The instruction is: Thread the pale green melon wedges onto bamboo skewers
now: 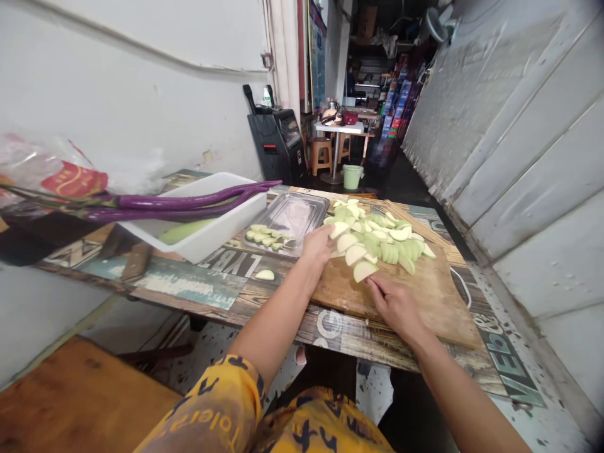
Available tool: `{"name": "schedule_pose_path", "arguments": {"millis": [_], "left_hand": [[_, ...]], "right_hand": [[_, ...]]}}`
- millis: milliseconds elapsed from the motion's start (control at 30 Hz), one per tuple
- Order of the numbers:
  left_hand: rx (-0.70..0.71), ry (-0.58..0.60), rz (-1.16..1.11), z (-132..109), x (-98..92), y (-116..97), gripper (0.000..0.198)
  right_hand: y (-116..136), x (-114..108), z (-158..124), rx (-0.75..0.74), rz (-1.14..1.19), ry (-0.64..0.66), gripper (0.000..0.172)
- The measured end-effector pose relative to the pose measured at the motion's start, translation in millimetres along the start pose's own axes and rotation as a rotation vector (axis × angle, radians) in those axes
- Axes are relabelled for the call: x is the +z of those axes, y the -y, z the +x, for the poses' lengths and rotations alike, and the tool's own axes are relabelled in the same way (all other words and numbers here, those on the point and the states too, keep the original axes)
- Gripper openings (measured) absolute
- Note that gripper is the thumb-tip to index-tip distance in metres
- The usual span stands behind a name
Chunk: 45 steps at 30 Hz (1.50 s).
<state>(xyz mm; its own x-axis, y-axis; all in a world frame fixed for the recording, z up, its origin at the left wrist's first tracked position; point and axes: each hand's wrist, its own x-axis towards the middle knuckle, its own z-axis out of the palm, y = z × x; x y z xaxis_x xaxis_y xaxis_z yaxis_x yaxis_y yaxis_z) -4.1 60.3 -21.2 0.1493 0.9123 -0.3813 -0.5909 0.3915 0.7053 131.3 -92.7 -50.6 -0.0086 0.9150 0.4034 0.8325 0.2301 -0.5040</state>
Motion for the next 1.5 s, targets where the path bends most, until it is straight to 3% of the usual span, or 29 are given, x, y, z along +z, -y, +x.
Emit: {"name": "schedule_pose_path", "arguments": {"millis": [100, 233, 533, 633, 900, 1033, 1100, 1200, 1300, 1400, 1500], "left_hand": [[0.014, -0.014, 0.002, -0.6, -0.1, -1.2, 0.011], [0.048, -0.026, 0.005, -2.2, 0.8, -3.4, 0.01], [0.004, 0.078, 0.006, -1.7, 1.2, 3.1, 0.009], [0.013, 0.087, 0.013, -1.0, 0.9, 4.2, 0.01], [0.108, 0.049, 0.104, 0.3, -1.2, 7.0, 0.013], [0.084, 0.06, 0.062, -1.3, 1.4, 6.0, 0.013], [0.087, 0.107, -0.016, -4.2, 4.1, 4.2, 0.012], [0.068, 0.298, -0.112, -12.5, 8.5, 3.1, 0.016], [-0.069, 0.448, -0.061, -25.4, 13.1, 9.3, 0.021], [-0.157, 0.486, 0.026, -39.4, 18.9, 21.8, 0.018], [-0.128, 0.456, 0.031, -48.9, 24.6, 32.6, 0.021]], "right_hand": [[-0.8, 0.9, -1.1, -0.016, -0.016, 0.006, 0.03], [1.2, -3.4, 0.1, 0.058, 0.132, 0.026, 0.029], [4.8, -7.4, 2.4, 0.264, 0.49, 0.082, 0.036], [2.2, -5.5, 3.2, 0.243, 0.441, 0.074, 0.037], [-3.4, 0.3, 0.4, 0.05, 0.03, -0.016, 0.031], [-2.5, 1.6, 0.6, 0.029, -0.027, -0.019, 0.03], [-1.3, 1.1, 2.8, 0.039, 0.02, -0.024, 0.03], [1.1, 0.4, 6.4, 0.069, 0.1, -0.073, 0.029], [2.9, 1.1, 8.2, 0.083, 0.117, -0.137, 0.028], [2.9, 2.3, 8.5, 0.097, 0.103, -0.205, 0.029], [2.6, 3.0, 7.9, 0.109, 0.101, -0.232, 0.03]]}}
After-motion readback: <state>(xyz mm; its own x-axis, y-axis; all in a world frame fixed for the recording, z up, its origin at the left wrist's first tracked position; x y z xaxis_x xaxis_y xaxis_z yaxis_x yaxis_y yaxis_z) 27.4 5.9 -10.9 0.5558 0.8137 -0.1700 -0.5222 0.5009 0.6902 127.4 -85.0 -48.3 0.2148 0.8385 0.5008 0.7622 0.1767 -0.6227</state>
